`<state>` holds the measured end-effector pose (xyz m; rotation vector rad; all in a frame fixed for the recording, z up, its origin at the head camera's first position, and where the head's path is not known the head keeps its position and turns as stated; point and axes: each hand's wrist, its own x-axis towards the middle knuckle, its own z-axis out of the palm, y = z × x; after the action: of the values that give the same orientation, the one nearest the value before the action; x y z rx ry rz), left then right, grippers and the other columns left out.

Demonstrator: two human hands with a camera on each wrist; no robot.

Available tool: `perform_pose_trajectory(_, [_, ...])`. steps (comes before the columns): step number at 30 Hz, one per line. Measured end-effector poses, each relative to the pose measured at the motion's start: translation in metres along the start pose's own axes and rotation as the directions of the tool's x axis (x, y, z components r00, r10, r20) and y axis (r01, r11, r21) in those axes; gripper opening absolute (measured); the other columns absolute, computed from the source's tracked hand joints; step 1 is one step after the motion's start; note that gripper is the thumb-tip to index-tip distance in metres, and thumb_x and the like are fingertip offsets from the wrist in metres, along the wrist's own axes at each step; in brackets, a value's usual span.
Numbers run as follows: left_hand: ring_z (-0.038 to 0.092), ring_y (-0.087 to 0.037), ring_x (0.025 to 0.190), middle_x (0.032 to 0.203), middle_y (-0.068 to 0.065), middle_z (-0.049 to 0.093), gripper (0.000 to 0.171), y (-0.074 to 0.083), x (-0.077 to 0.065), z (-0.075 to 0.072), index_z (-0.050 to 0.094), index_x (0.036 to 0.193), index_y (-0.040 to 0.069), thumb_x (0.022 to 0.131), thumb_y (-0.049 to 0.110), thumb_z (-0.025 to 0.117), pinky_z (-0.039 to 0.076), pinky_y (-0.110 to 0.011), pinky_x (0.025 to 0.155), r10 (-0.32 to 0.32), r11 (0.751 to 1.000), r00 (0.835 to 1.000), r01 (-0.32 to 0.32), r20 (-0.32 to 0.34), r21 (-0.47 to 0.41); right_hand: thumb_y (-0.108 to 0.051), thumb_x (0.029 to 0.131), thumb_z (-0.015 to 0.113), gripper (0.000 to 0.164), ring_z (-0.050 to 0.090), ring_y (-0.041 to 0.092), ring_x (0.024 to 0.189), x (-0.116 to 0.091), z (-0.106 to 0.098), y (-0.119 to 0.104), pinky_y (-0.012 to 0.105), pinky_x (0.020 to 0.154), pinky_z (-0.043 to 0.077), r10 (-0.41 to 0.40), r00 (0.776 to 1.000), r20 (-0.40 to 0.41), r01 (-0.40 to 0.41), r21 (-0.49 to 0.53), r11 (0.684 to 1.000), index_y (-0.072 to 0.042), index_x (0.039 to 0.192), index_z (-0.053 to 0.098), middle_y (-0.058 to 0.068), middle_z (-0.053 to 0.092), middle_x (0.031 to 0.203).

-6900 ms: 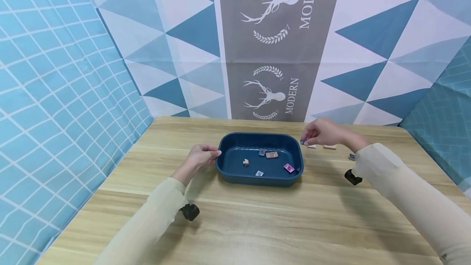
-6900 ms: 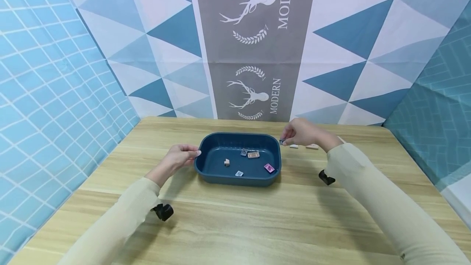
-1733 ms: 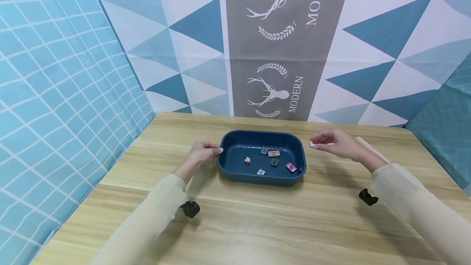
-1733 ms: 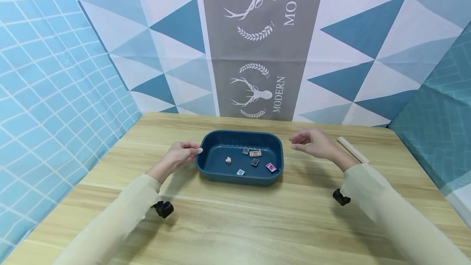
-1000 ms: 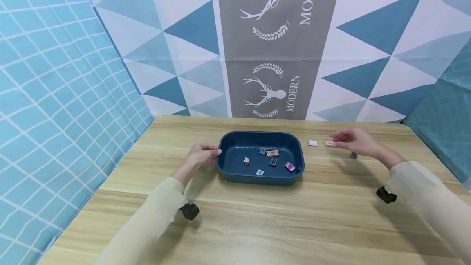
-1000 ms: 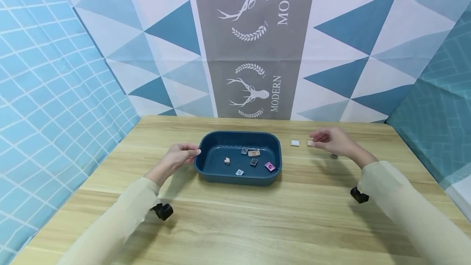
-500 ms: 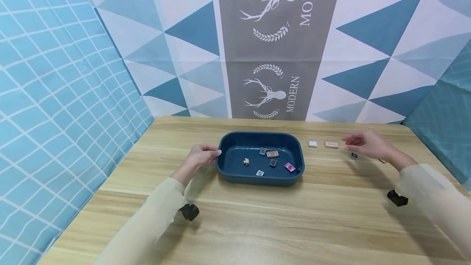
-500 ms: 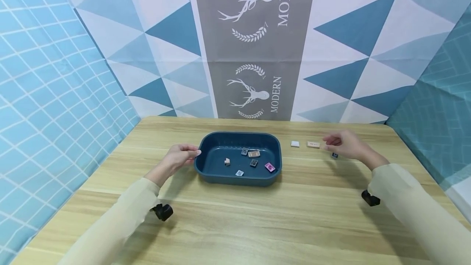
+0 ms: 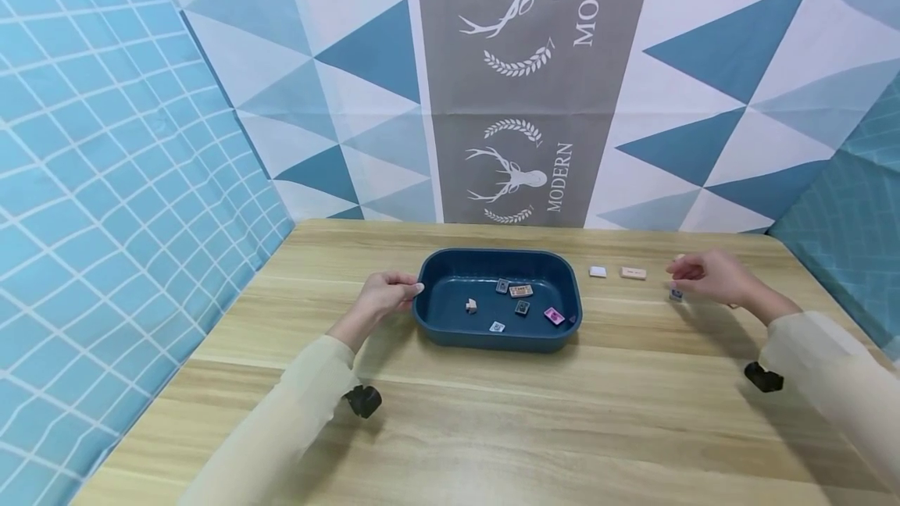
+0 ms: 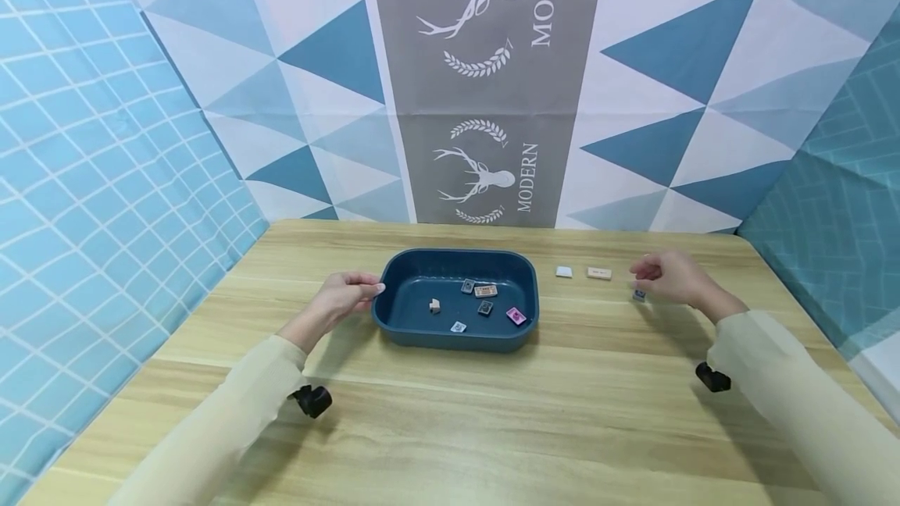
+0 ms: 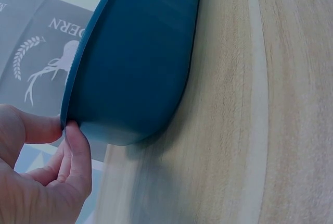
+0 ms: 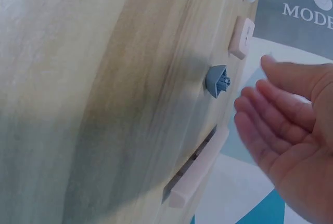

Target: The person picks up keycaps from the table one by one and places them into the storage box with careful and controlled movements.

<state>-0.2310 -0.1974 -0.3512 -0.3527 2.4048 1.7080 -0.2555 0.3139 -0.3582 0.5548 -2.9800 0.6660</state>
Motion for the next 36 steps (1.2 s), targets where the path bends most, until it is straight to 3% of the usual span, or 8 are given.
perform_pose_trajectory(5, [0.059,-0.007,0.076,0.101,-0.007,0.062,0.024,0.001,0.000,0.000,0.063,0.112,-0.002,0.091,0.010,0.064,0.057,-0.025,0.081,-0.004,1.000,1.000,0.004,-0.003,0.000,-0.013,0.083,0.072,0.030,0.068,0.031,0.079,-0.002,0.002,0.005,0.043,0.067,0.057,0.026,1.000,0.012,-0.025,-0.061,0.998,0.010,0.101,0.067,0.023,0.071,0.090])
perform_pose_trajectory(11, [0.059,-0.007,0.076,0.101,-0.007,0.063,0.024,0.003,-0.001,0.001,0.063,0.112,-0.002,0.091,0.010,0.064,0.057,-0.022,0.078,-0.003,1.000,1.000,0.003,-0.002,-0.005,-0.013,0.082,0.071,0.028,0.067,0.026,0.073,-0.004,0.006,0.008,0.038,0.063,0.055,0.043,0.999,0.013,-0.041,-0.080,0.996,0.011,0.098,0.068,0.021,0.071,0.086])
perform_pose_trajectory(16, [0.059,-0.007,0.076,0.099,-0.006,0.063,0.024,0.003,-0.001,0.001,0.063,0.112,-0.003,0.091,0.009,0.064,0.056,-0.021,0.075,-0.003,1.000,1.000,0.003,-0.005,-0.006,-0.014,0.082,0.072,0.030,0.066,0.025,0.074,-0.005,0.006,0.007,0.038,0.063,0.055,0.073,0.997,0.014,-0.072,-0.074,0.995,0.010,0.098,0.068,0.023,0.071,0.089])
perform_pose_trajectory(22, [0.059,-0.008,0.078,0.103,-0.008,0.063,0.024,0.001,-0.001,0.001,0.063,0.112,-0.002,0.092,0.010,0.063,0.057,-0.028,0.085,-0.005,1.000,1.000,0.005,-0.005,0.002,-0.013,0.083,0.072,0.027,0.066,0.026,0.075,-0.005,0.008,0.005,0.041,0.065,0.055,0.092,0.995,0.030,-0.090,-0.067,0.994,0.010,0.097,0.068,0.022,0.071,0.088])
perform_pose_trajectory(29, [0.059,-0.007,0.075,0.097,-0.006,0.062,0.024,0.002,-0.003,0.001,0.062,0.112,-0.004,0.091,0.009,0.063,0.057,-0.022,0.077,0.008,1.000,1.000,-0.008,-0.002,-0.018,-0.011,0.083,0.070,0.023,0.065,0.028,0.078,-0.004,0.012,0.007,0.041,0.065,0.055,0.113,0.993,0.045,-0.110,-0.057,0.992,0.009,0.095,0.070,0.023,0.071,0.090])
perform_pose_trajectory(36, [0.059,-0.006,0.075,0.097,-0.005,0.063,0.024,0.002,-0.002,0.001,0.063,0.111,-0.003,0.091,0.009,0.064,0.057,-0.024,0.078,0.010,1.000,1.000,-0.010,-0.012,-0.006,-0.011,0.083,0.071,0.021,0.064,0.026,0.078,-0.003,0.013,0.007,0.042,0.066,0.055,0.116,0.992,0.044,-0.114,-0.051,0.992,0.007,0.093,0.071,0.021,0.071,0.089])
